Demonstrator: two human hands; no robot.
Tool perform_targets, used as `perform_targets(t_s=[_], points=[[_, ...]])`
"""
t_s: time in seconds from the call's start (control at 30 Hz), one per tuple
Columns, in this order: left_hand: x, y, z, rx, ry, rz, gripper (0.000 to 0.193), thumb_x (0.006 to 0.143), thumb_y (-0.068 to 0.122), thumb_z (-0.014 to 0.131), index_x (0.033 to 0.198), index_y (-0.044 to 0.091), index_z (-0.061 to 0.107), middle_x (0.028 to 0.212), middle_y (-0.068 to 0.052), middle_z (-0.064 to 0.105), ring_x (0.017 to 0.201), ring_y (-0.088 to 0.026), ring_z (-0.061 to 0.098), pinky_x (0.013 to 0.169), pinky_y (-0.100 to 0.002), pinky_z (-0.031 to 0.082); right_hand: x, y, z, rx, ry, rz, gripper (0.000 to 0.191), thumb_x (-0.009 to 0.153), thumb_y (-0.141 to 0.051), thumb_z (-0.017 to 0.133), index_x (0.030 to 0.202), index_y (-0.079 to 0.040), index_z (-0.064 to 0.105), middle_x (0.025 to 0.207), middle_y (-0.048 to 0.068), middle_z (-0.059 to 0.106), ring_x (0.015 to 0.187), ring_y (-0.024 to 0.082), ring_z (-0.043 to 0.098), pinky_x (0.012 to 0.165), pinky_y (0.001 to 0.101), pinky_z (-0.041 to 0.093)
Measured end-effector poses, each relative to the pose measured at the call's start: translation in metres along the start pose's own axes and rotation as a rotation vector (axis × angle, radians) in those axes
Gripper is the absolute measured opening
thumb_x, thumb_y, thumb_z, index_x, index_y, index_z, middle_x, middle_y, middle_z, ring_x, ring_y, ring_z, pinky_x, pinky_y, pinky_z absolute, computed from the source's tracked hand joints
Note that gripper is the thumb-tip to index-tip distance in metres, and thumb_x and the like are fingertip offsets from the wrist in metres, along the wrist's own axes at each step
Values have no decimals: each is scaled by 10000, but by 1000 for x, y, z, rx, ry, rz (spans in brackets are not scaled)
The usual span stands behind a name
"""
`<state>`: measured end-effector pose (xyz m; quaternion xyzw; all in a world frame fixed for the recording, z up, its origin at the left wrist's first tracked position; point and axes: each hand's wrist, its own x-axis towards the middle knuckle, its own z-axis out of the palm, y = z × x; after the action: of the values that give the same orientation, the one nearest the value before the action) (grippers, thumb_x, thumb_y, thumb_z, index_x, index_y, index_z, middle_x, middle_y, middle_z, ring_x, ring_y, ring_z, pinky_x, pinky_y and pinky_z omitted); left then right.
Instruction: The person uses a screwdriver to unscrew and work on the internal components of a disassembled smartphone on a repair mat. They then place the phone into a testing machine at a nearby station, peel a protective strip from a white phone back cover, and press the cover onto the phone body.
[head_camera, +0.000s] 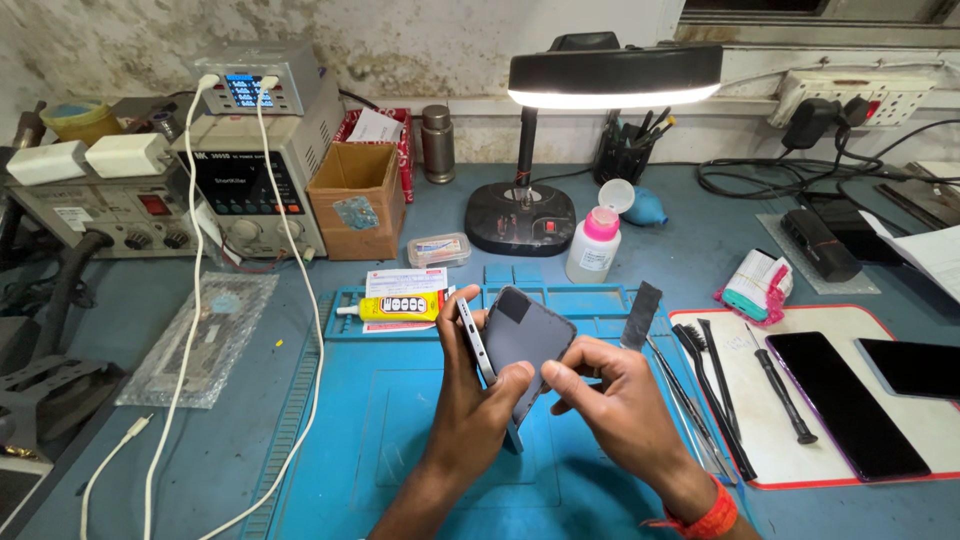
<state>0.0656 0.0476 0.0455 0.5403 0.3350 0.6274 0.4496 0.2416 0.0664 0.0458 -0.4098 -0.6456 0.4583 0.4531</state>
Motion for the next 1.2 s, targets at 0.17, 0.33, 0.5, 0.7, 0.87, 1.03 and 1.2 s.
perform_targets(t_s=[0.17,0.33,0.5,0.7,0.87,1.03,1.2], points=[[-2,-5,0,47,-49,20,996,799,-14,573,1617,116,19,1332,-166,491,1130,-228,591,941,-367,555,-3,-3,1,-14,5,-30,200,904,-126,719,783,30,686,794,61,672,669,134,702,587,278,612],[-9,-14,-8,126,-77,-16,1063,823,23,607,1635,125,-71,1466,-165,455,1290,-247,547,1058,-389,487,-2,-9,6,21,17,-23,198,902,-104,717,769,40,683,806,68,676,685,135,699,590,293,636],[-14,-17,-13,28,-86,-67,1060,815,46,603,1627,141,-72,1429,-165,472,1247,-237,578,1021,-392,522,-2,-15,10,33,5,-41,178,897,-99,717,792,42,694,819,63,671,710,128,697,586,298,642],[-21,-16,-16,55,-89,-46,1072,809,62,631,1629,141,-55,1361,-163,526,1174,-226,617,948,-381,562,-6,-10,7,44,-49,-21,138,872,-63,750,812,48,695,834,62,636,723,132,686,595,298,641],[-28,-25,-16,59,-73,-5,1082,802,69,650,1634,136,-39,1310,-140,505,1123,-213,603,878,-367,582,-12,-3,3,13,-104,-29,137,900,-95,734,848,29,711,844,61,670,739,129,694,623,281,638],[-32,-31,-18,72,-87,-3,1070,839,104,654,1637,142,-58,1301,-129,552,1092,-194,615,871,-350,579,-16,8,3,57,-103,-85,159,922,-122,731,870,26,706,851,62,669,757,128,694,632,282,629],[-36,-35,-16,102,-86,40,1024,875,102,647,1647,125,-25,1343,-128,540,1142,-185,609,905,-348,576,-22,28,6,53,-59,-166,166,946,-131,720,874,17,693,851,61,663,721,134,691,626,275,601]])
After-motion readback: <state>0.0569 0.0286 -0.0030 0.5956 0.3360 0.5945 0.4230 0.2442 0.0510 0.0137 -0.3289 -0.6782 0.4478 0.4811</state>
